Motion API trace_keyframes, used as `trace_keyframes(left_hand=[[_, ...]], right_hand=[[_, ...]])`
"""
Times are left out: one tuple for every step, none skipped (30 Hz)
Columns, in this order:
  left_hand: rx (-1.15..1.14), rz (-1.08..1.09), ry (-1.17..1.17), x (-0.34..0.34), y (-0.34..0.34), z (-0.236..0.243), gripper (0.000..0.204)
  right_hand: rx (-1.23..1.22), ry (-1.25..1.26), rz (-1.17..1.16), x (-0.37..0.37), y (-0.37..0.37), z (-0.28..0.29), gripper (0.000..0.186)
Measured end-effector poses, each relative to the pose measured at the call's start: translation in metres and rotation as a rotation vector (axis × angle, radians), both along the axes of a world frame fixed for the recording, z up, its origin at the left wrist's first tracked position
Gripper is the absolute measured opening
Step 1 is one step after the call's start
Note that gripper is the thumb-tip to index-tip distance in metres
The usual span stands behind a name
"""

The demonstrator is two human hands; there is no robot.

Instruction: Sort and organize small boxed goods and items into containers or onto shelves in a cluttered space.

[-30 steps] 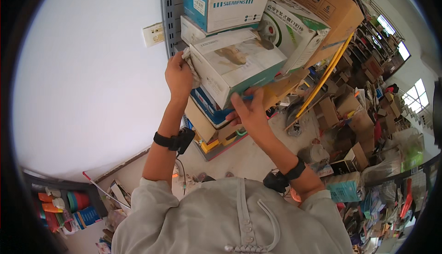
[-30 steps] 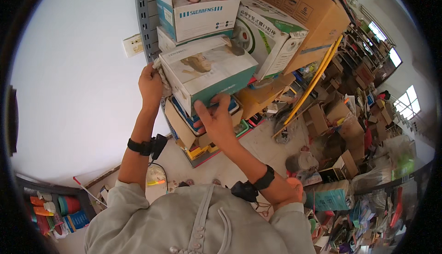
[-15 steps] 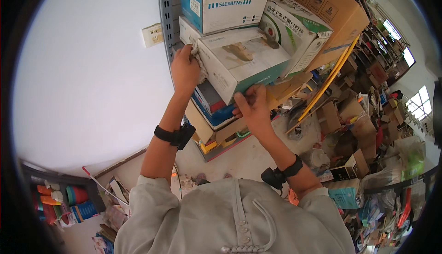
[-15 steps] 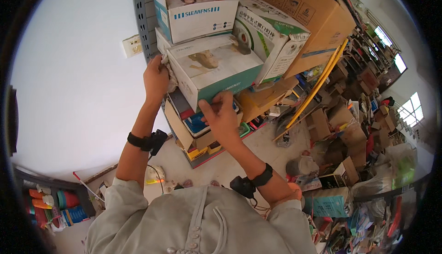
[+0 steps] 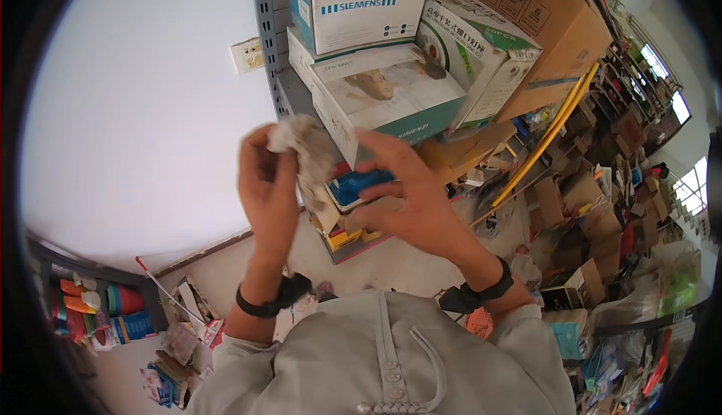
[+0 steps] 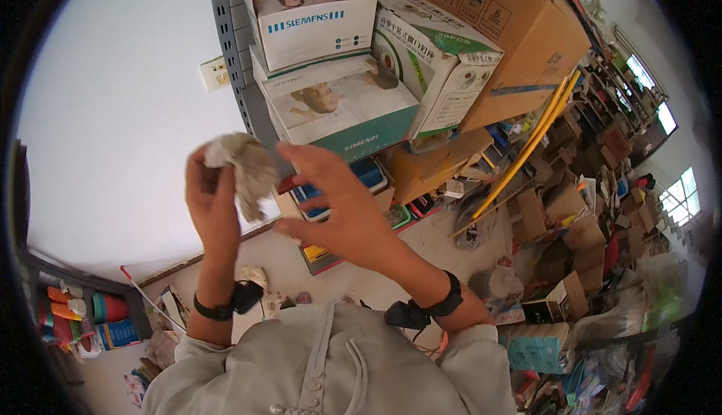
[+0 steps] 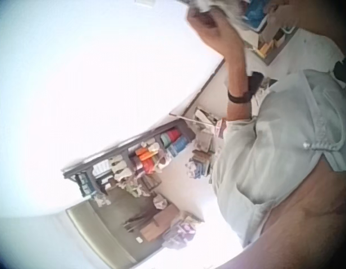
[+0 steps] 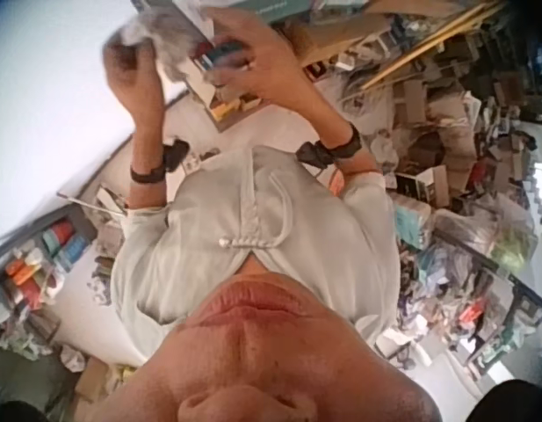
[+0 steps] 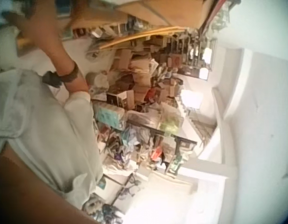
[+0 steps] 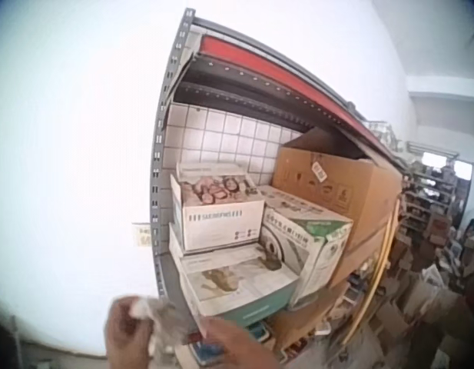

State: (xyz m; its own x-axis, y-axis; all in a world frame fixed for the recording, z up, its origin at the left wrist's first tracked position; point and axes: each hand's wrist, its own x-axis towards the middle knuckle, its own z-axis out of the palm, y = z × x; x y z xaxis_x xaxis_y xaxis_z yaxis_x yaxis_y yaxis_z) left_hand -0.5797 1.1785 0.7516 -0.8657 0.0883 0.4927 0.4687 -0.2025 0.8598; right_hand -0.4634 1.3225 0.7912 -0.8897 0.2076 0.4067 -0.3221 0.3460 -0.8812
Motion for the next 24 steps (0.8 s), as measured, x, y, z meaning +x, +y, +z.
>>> trace_keyframes(left_hand=[[-0.010,-0.049,-0.062,0.018,-0.001,0.005,0.027],[0.099,-0.148,-0.129,0.026,0.005,0.006,0.029],[0.210,-0.249,-0.196,0.030,0.008,0.005,0.032],[0.220,-0.248,-0.194,0.032,0.006,0.001,0.032],[0.242,-0.381,-0.234,0.033,0.006,-0.002,0.035],[0.262,-0.503,-0.271,0.032,0.002,-0.004,0.039],[0.274,-0.498,-0.266,0.030,-0.001,-0.004,0.039],[0.239,-0.490,-0.210,0.027,-0.005,-0.007,0.041],[0.205,-0.492,-0.156,0.023,-0.007,-0.010,0.042],[0.170,-0.464,-0.137,0.017,-0.014,-0.018,0.043],[0.183,-0.474,-0.131,0.013,-0.016,-0.023,0.043],[0.057,-0.428,-0.087,0.010,-0.017,-0.031,0.046],[-0.070,-0.378,-0.045,0.007,-0.015,-0.037,0.050],[-0.061,-0.382,-0.045,0.005,-0.012,-0.042,0.050],[-0.158,-0.328,0.052,0.006,-0.009,-0.046,0.055],[-0.256,-0.273,0.148,0.006,-0.005,-0.049,0.060],[-0.247,-0.278,0.144,0.007,0.001,-0.050,0.060],[-0.260,-0.254,0.136,0.009,0.007,-0.051,0.064],[-0.273,-0.233,0.127,0.011,0.014,-0.053,0.068],[-0.229,-0.196,0.170,0.010,0.019,-0.058,0.068],[-0.225,-0.186,0.153,0.007,0.021,-0.061,0.068],[-0.261,-0.153,0.203,0.004,0.023,-0.062,0.067],[-0.295,-0.124,0.256,0.000,0.027,-0.062,0.065],[-0.358,-0.036,0.341,-0.005,0.032,-0.065,0.060]], right_hand=[[0.211,0.123,0.031,-0.002,-0.006,0.005,0.044],[0.220,0.126,0.036,-0.002,-0.005,0.005,0.044],[0.336,0.155,0.010,-0.003,-0.003,0.002,0.041],[0.452,0.184,-0.017,-0.005,-0.002,0.002,0.038],[0.465,0.186,-0.021,-0.004,0.004,0.007,0.038],[0.473,0.151,-0.042,-0.005,0.012,0.014,0.036],[0.480,0.115,-0.064,-0.006,0.022,0.022,0.034],[0.498,0.145,-0.153,-0.014,0.030,0.033,0.032],[0.519,0.174,-0.252,-0.022,0.043,0.048,0.031],[0.661,0.222,-0.341,-0.037,0.061,0.057,0.031],[0.813,0.273,-0.458,-0.048,0.082,0.068,0.031],[0.890,0.280,-0.517,-0.062,0.106,0.073,0.028],[0.965,0.286,-0.573,-0.077,0.125,0.073,0.026],[0.975,0.285,-0.575,-0.092,0.136,0.070,0.026],[1.144,0.104,-0.636,-0.106,0.142,0.066,0.025],[1.308,-0.085,-0.693,-0.120,0.148,0.061,0.025],[1.317,-0.090,-0.694,-0.132,0.157,0.054,0.025],[1.400,-0.234,-0.627,-0.144,0.162,0.049,0.026],[1.477,-0.383,-0.558,-0.150,0.169,0.043,0.028],[1.486,-0.385,-0.536,-0.156,0.166,0.039,0.028],[1.378,-0.294,-0.564,-0.157,0.165,0.036,0.025],[1.268,-0.207,-0.591,-0.158,0.164,0.033,0.022],[1.277,-0.214,-0.579,-0.159,0.163,0.034,0.022],[1.217,-0.231,-0.572,-0.159,0.161,0.036,0.021]])
